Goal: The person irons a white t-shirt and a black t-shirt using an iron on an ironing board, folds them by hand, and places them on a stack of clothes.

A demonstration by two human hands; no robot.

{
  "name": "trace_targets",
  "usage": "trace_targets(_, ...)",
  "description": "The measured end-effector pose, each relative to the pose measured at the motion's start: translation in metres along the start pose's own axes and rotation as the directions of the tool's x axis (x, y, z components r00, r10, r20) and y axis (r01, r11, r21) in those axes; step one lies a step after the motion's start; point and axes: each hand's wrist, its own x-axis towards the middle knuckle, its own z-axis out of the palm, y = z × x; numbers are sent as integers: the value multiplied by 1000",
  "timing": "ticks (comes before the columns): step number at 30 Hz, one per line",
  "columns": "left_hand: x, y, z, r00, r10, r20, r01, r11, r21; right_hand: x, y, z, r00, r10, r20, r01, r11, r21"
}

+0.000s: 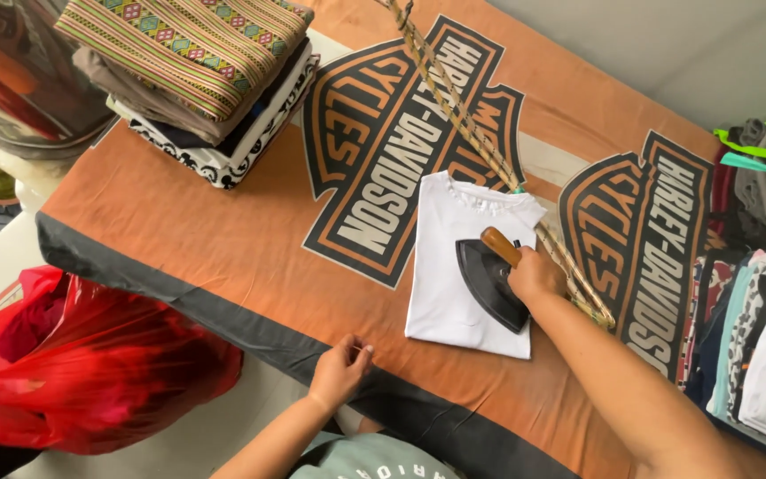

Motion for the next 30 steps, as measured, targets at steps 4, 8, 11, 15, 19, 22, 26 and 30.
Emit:
trace_targets(4,4,15,14,997,20,70,-24,998,57,35,10,-10,999,48,-16,-49,998,-40)
trace_targets(8,8,7,16,998,7,65,-15,992,127,71,48,-17,990,139,-28,-142,974,-175)
trace_targets(11,-4,17,6,994,-74,74,70,996,58,92,83,-27,987,152,-51,-153,988,-28)
trace_targets(15,10,13,18,990,-116,81,111,992,61,100,87,-37,993,55,-106,-60,997,-43)
trace_targets(19,29,24,36,990,-98,104,81,984,158,97,52,-34,998,44,-42,-46,997,-59)
trace_targets(22,41,34,47,994,-83,75,66,978,197,107,31,-33,998,36,-46,-38,998,-49)
trace_targets(26,42,51,50,992,-109,64,95,977,191,143,31,-34,990,107,-95,-111,993,-38)
trace_targets(30,47,53,56,993,-106,44,98,981,166,158,40,-46,983,152,-105,-156,987,-32)
